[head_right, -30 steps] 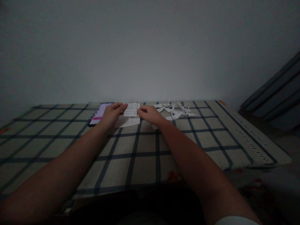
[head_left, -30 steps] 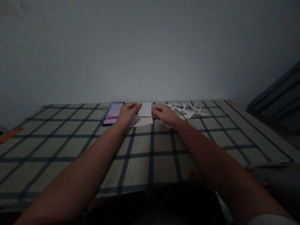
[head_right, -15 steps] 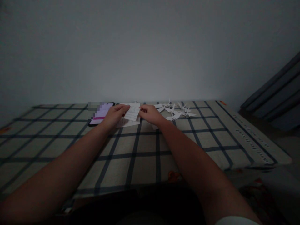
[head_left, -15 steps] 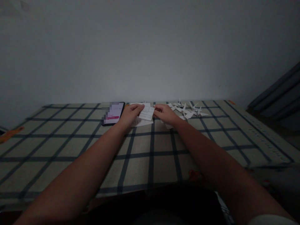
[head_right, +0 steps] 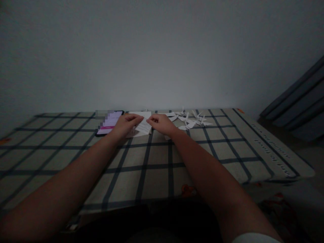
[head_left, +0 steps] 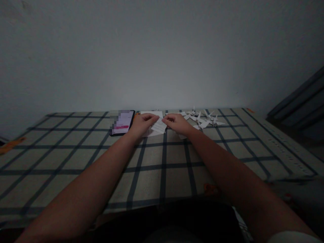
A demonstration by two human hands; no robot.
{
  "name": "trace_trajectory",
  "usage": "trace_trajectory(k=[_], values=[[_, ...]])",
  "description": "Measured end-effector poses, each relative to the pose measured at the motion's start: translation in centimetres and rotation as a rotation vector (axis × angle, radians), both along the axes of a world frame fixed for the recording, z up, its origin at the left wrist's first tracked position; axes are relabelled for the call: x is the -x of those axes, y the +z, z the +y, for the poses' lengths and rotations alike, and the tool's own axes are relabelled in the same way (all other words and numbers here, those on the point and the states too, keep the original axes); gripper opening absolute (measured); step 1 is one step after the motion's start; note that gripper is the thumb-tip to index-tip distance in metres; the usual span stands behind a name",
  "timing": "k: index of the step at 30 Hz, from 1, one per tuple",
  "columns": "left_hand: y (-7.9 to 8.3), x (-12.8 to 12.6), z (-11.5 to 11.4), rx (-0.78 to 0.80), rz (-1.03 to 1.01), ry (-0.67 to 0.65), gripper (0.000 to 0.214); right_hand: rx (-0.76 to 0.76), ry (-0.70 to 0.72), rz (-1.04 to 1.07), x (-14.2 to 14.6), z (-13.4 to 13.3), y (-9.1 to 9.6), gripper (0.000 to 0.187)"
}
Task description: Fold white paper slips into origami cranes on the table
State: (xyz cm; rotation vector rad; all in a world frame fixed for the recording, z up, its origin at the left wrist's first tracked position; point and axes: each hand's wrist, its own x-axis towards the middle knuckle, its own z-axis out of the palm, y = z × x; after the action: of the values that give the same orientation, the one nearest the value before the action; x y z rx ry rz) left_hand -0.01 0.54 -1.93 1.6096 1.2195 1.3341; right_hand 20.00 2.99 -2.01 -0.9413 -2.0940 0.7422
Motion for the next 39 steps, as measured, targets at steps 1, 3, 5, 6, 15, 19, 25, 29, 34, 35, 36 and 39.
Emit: trace_trajectory(k=[1, 3, 5, 6, 15, 19, 25, 29, 34, 35, 36, 39], values=[[0.04, -0.03, -0.05, -0.005, -0.006, -0.004, 0.038, -0.013, 0.000, -0.012, -0.01, 0.06, -0.06, 0.030], [0.15, -0.09, -0.15, -0.001, -0.001, -0.027, 0.038, -0.026, 0.009, -0.016, -0.04, 0.15, -0.17, 0.031], [0.24, -0.16, -0.23, 0.018, 0.026, -0.065, 0.039, -0.036, 0.019, -0.008, -0.05, 0.20, -0.27, 0.031], [0.27, -0.21, -0.27, 0.028, 0.038, -0.084, 0.039, -0.040, 0.024, -0.004, -0.03, 0.20, -0.30, 0.031], [0.14, -0.36, -0.41, -0.005, 0.039, -0.084, 0.034, -0.049, 0.042, 0.010, 0.20, -0.08, 0.05, 0.025], [-0.10, -0.11, 0.01, -0.021, -0.081, -0.037, 0.037, 0.027, 0.051, 0.080, 0.14, 0.08, -0.10, 0.022], [-0.36, -0.05, 0.28, 0.028, -0.119, -0.048, 0.044, 0.030, 0.037, 0.130, 0.08, 0.26, -0.37, 0.018], [-0.28, -0.04, 0.16, 0.068, -0.113, -0.070, 0.048, 0.028, 0.010, 0.140, -0.02, 0.14, -0.24, 0.019], [-0.28, 0.12, 0.31, 0.015, -0.086, -0.035, 0.044, 0.018, -0.022, 0.060, -0.04, 0.10, -0.10, 0.027], [-0.24, 0.09, 0.28, 0.027, -0.096, -0.037, 0.044, 0.020, -0.025, 0.065, -0.04, 0.19, -0.16, 0.028], [-0.17, 0.03, 0.21, 0.048, -0.116, -0.044, 0.044, 0.020, -0.027, 0.073, -0.05, 0.30, -0.25, 0.029], [0.23, -0.25, -0.26, 0.142, -0.169, -0.094, 0.048, 0.002, -0.031, 0.096, -0.12, 0.66, -0.59, 0.028]])
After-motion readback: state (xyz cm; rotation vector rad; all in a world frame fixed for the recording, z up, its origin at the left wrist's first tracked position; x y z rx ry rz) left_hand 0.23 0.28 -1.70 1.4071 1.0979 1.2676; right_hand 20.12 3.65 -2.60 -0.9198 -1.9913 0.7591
